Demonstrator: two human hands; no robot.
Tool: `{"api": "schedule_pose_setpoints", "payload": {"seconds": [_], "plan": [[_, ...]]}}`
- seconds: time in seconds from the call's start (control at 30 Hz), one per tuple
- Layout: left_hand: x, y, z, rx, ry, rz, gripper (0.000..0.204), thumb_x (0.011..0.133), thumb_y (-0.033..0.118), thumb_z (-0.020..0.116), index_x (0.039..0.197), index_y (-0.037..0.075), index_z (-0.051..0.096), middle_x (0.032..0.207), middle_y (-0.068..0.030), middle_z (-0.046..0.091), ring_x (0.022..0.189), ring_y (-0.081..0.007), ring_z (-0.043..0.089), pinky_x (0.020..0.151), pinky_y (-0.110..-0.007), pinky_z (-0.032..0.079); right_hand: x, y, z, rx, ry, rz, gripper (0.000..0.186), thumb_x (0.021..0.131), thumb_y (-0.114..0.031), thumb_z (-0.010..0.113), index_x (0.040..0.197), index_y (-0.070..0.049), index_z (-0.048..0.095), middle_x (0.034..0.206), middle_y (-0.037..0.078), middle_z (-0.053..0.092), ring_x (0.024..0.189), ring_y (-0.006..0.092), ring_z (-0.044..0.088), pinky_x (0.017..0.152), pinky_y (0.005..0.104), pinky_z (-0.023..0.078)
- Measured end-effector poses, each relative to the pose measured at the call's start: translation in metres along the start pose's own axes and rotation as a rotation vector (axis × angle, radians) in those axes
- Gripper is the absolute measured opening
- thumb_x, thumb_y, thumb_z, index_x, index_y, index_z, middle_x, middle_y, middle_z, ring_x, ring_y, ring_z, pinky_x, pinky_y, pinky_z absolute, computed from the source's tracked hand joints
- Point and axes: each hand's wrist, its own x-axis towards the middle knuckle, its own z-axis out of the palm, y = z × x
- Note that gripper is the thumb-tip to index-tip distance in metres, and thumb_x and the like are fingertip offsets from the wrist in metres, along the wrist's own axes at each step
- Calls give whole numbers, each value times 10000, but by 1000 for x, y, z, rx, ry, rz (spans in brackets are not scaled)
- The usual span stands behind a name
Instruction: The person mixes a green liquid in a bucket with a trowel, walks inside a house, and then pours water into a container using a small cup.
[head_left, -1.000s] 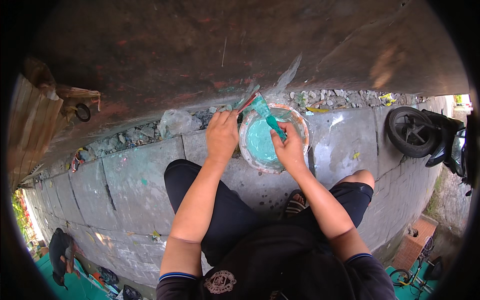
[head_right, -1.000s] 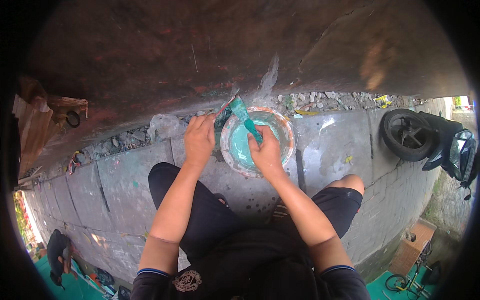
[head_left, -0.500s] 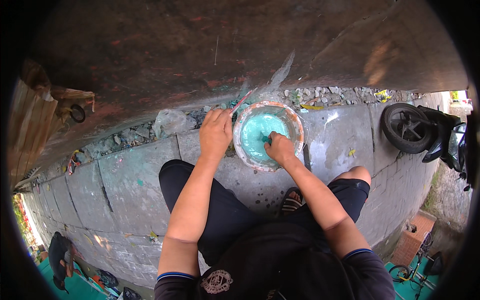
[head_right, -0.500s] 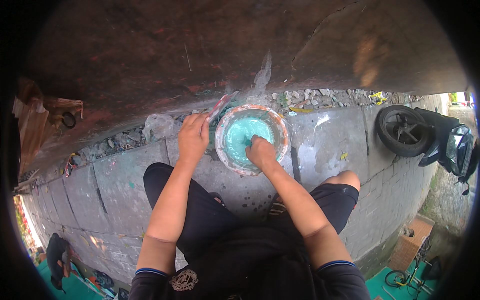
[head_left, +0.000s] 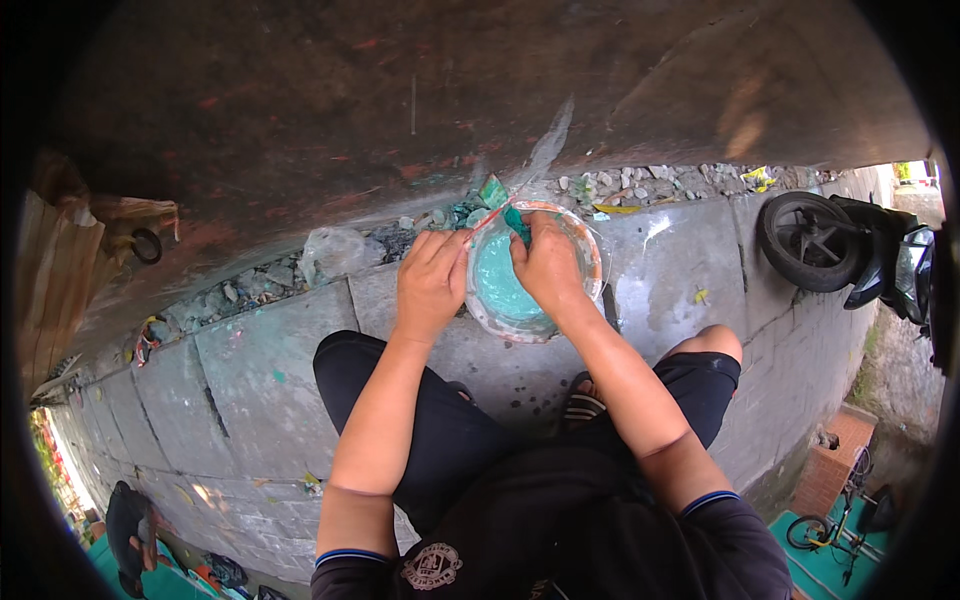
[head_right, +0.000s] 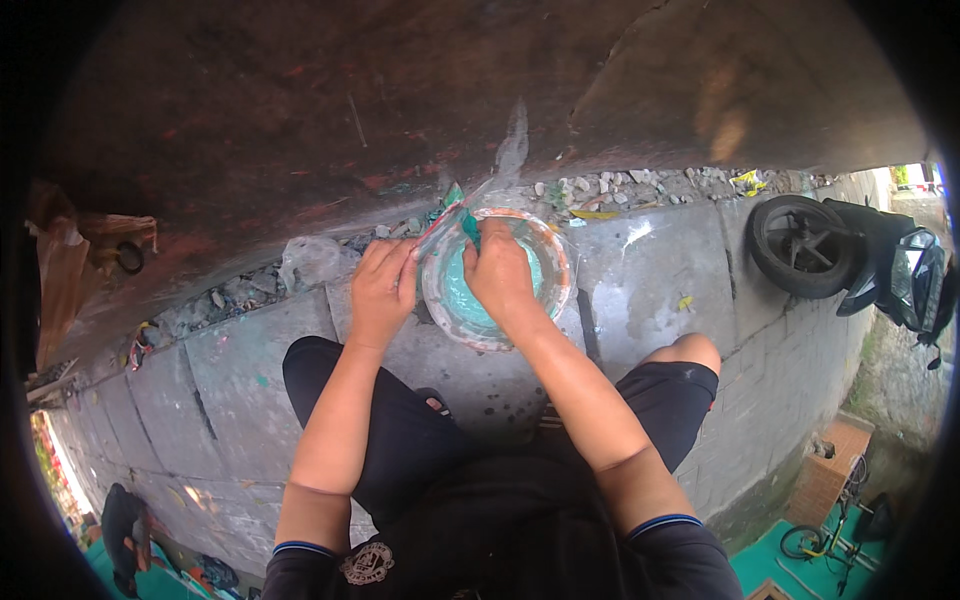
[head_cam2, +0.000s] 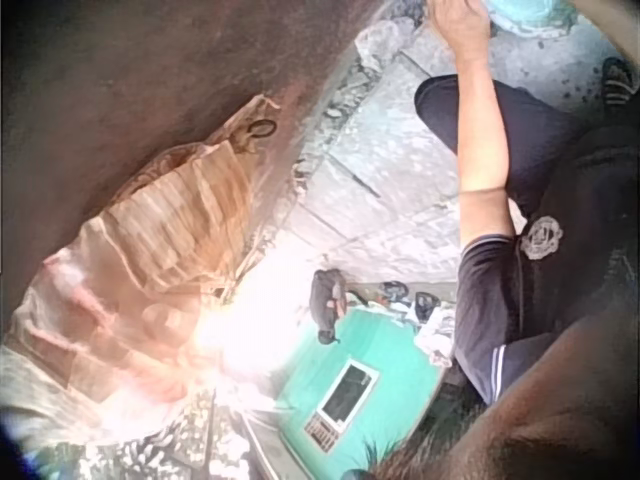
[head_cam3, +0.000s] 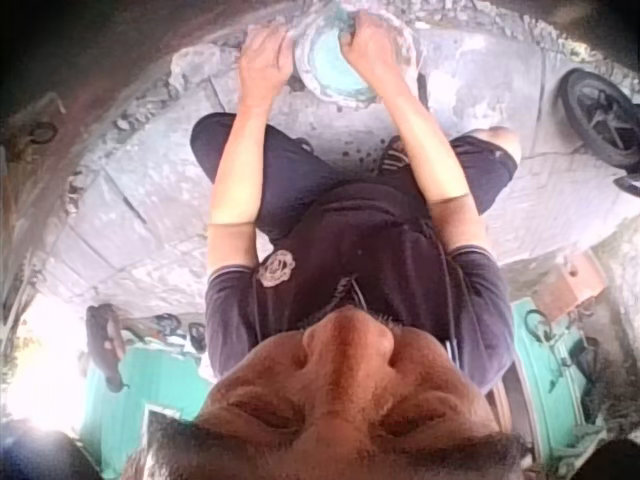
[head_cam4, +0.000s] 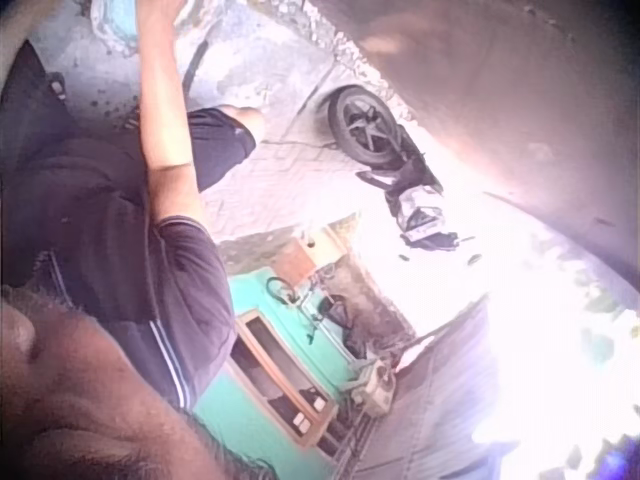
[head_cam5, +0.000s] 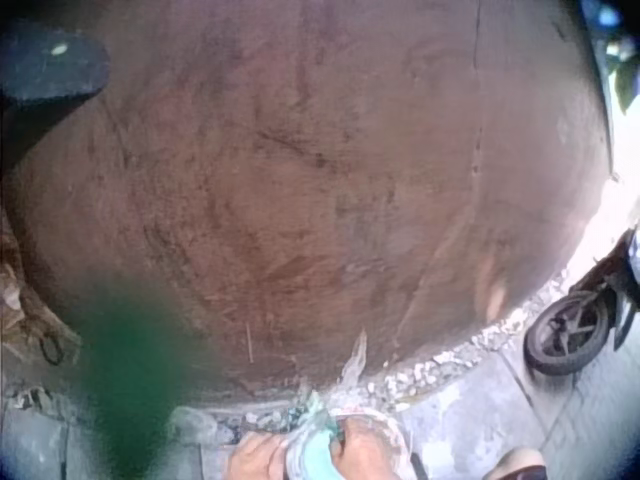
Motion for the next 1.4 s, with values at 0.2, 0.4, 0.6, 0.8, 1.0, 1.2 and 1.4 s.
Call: {"api": "schedule_pose_setpoints", "payload": {"seconds": [0.2,0.4,0.6,0.8,1.0,1.2,1.4], "plan": [[1,7,-4,32,13,56,261,776,-32,651,1035,-5,674,897,-117,636,817,-297,599,711,-382,510,-14,-18,6,104,2,24,269,855,-88,636,1062,75,579,1000,293,640,917,452,636,808,486,513],[-6,-7,-7,97,44,25,268,768,-32,654,1034,-2,675,897,-117,634,821,-297,599,714,-379,513,-25,-36,-12,205,-68,44,280,862,-100,654,1076,71,594,942,266,650,763,402,632,715,454,497],[-4,-7,6,113,20,69,226,799,-8,640,1022,3,674,920,-112,641,855,-285,610,748,-376,513,-16,-14,-12,182,35,6,286,875,-127,652,1094,51,602,936,248,653,739,380,631,696,429,492],[1,-16,-3,201,130,-45,201,814,-7,628,1009,4,678,920,-111,642,852,-291,607,754,-380,512,-29,24,-24,730,-70,610,264,944,-201,621,1072,31,612,843,81,643,600,108,542,491,269,397],[1,-8,-7,147,137,-5,198,808,-10,644,1002,0,679,904,-111,635,842,-288,607,747,-380,512,-20,36,-23,1265,-301,880,221,1009,-212,517,1031,3,563,761,29,549,574,83,466,450,205,315],[0,9,-10,98,74,46,257,773,-7,688,1029,14,677,881,-82,629,816,-251,600,693,-356,511,-18,45,-3,1864,-592,962,289,1046,-286,449,1035,-9,531,712,-6,458,563,66,381,423,187,282],[-6,19,-9,107,-6,102,284,758,2,702,1040,17,673,876,-72,618,816,-241,600,689,-351,512,-10,32,1,1766,-510,953,334,1054,-316,430,1112,-6,540,750,-4,474,571,60,375,410,185,276]]}}
